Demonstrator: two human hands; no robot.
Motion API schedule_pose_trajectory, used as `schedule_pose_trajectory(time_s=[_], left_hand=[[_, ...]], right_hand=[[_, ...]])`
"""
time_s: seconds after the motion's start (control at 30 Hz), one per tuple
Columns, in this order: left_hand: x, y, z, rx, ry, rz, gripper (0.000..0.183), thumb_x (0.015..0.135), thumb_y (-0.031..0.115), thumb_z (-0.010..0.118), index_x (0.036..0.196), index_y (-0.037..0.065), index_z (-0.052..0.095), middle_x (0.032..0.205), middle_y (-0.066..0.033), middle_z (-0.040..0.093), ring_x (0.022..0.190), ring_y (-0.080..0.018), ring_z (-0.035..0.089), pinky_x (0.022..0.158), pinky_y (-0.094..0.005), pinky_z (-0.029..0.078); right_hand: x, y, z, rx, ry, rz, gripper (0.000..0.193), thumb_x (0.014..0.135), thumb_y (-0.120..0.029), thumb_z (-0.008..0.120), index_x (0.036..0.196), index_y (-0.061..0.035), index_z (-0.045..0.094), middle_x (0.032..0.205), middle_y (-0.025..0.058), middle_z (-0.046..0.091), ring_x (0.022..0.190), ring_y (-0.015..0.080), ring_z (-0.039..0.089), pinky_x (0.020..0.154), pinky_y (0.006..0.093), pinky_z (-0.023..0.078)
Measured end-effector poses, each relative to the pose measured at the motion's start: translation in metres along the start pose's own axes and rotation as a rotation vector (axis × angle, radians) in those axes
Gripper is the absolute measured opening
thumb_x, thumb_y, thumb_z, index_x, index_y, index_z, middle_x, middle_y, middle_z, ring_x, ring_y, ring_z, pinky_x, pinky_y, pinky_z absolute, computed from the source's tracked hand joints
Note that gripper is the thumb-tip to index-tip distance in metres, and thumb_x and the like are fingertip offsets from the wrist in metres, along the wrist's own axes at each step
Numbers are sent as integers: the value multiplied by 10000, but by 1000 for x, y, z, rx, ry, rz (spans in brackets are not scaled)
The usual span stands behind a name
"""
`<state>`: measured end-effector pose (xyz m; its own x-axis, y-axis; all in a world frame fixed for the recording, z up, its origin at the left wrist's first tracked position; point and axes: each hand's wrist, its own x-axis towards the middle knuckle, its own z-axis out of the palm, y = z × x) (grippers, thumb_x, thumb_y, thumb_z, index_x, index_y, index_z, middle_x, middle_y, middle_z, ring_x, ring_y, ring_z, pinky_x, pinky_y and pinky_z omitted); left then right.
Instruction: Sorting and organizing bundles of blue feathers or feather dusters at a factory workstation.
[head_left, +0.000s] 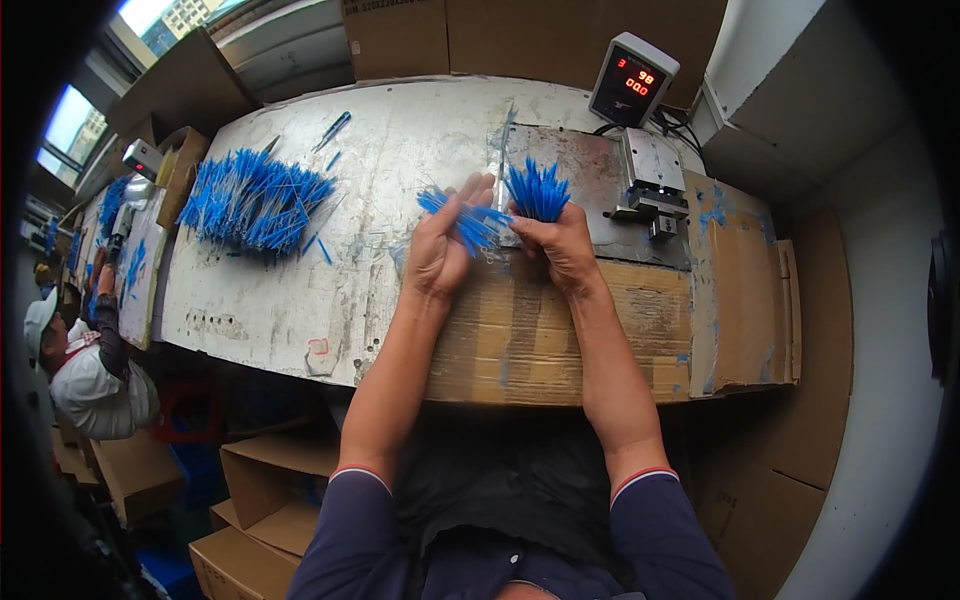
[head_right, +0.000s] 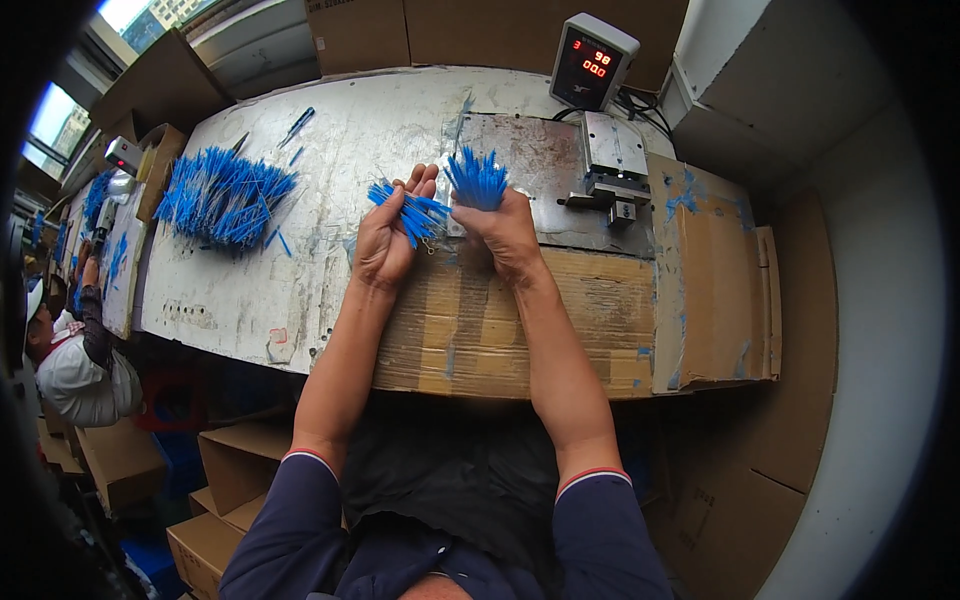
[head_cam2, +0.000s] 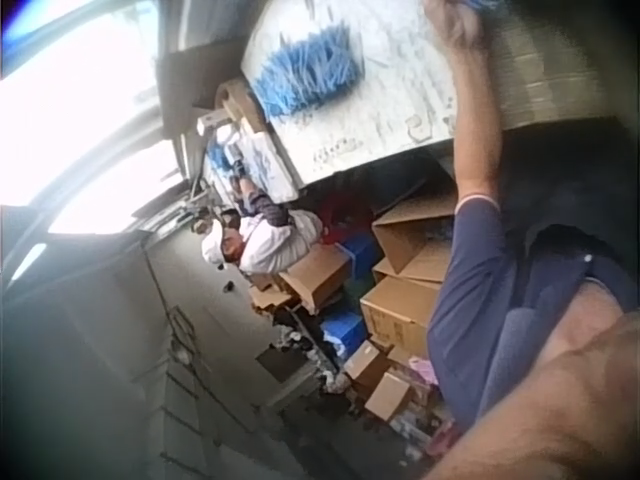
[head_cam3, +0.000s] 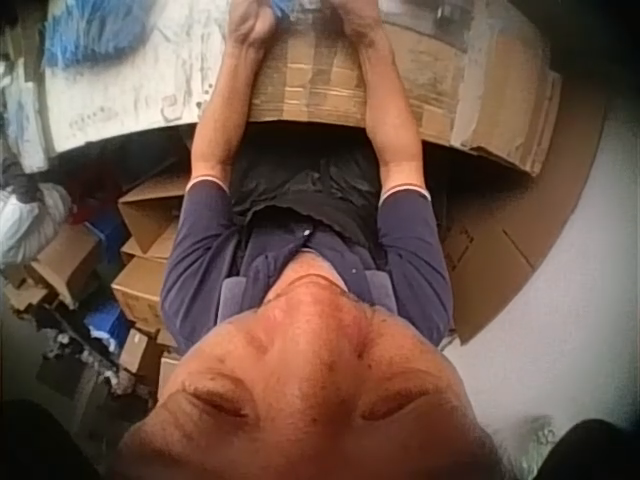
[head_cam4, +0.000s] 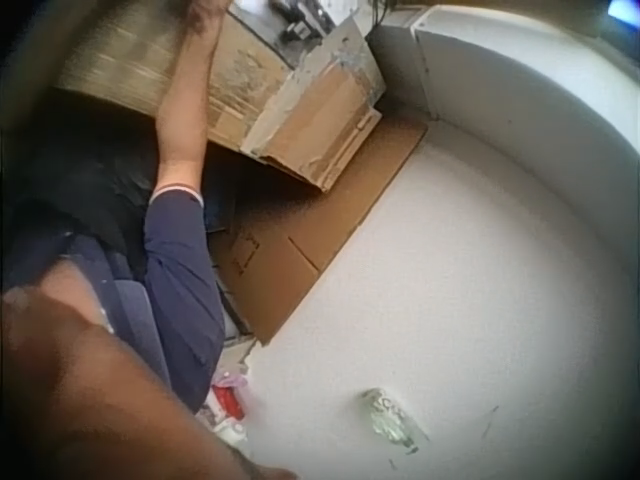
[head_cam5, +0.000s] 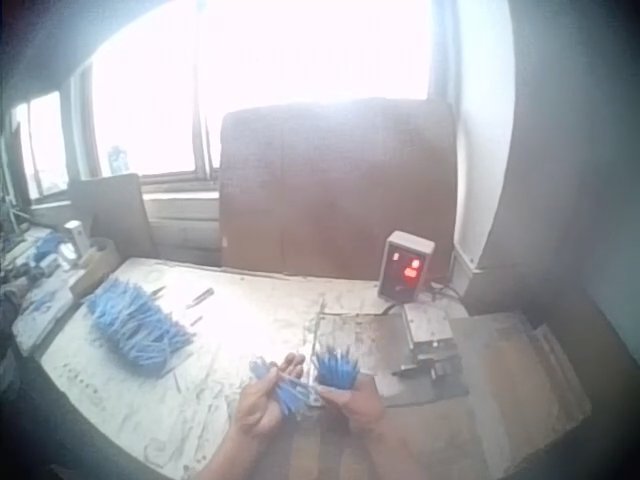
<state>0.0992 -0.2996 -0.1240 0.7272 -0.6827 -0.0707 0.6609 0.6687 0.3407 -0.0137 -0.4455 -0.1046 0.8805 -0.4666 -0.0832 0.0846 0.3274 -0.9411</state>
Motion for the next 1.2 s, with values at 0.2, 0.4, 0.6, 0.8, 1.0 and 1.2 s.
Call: schedule_pose_trajectory(time_s=[0.2, 0.4, 0.6, 0.8, 1.0, 1.2], left_hand=[[-2, -3, 0, 2, -55, -88, 458, 1051, 78, 545, 1416, -154, 395, 1401, -259, 555, 1265, -323, 599, 1099, -412, 518], [-6, 1, 0, 48, -75, -160, 435, 1047, 86, 547, 1389, -163, 447, 1310, -253, 619, 1193, -306, 644, 1043, -401, 547], [-5, 0, -1, 32, 44, -139, 236, 1023, 47, 573, 1225, -73, 553, 1217, -222, 660, 1154, -333, 666, 1004, -411, 584], [-3, 3, -1, 146, 110, -36, 124, 1012, 32, 593, 1134, 12, 601, 1164, -198, 685, 1204, -370, 646, 1028, -461, 581], [-5, 1, 9, 209, 83, -21, 125, 1011, 52, 612, 1130, 18, 606, 1188, -216, 685, 1222, -384, 636, 1054, -476, 561], [-6, 1, 8, 94, 122, -29, 138, 1015, 85, 628, 1124, 1, 619, 1203, -213, 676, 1199, -348, 650, 1037, -431, 571]], right_hand=[[-2, 10, 15, -9, -103, -185, 410, 831, 29, 817, 1225, -37, 727, 1144, 31, 753, 1027, 88, 667, 920, 257, 537], [-8, 2, 21, -20, -122, -124, 437, 838, 36, 809, 1258, -48, 719, 1119, 33, 763, 984, 68, 678, 814, 224, 555], [-4, 12, 10, 27, -71, -207, 347, 826, 19, 822, 1158, -43, 742, 1097, 63, 764, 882, 85, 672, 707, 232, 527], [-5, -15, 18, 373, 98, -311, 125, 919, -40, 731, 1040, -14, 722, 1026, 123, 749, 924, 219, 720, 834, 341, 576], [1, -20, -2, 566, 159, -295, 120, 916, -41, 695, 1018, 22, 697, 814, 98, 689, 721, 204, 683, 728, 376, 605], [-4, -2, 7, -30, 69, -114, 258, 846, -39, 777, 1095, 7, 725, 792, -12, 660, 616, 63, 553, 509, 247, 439]])
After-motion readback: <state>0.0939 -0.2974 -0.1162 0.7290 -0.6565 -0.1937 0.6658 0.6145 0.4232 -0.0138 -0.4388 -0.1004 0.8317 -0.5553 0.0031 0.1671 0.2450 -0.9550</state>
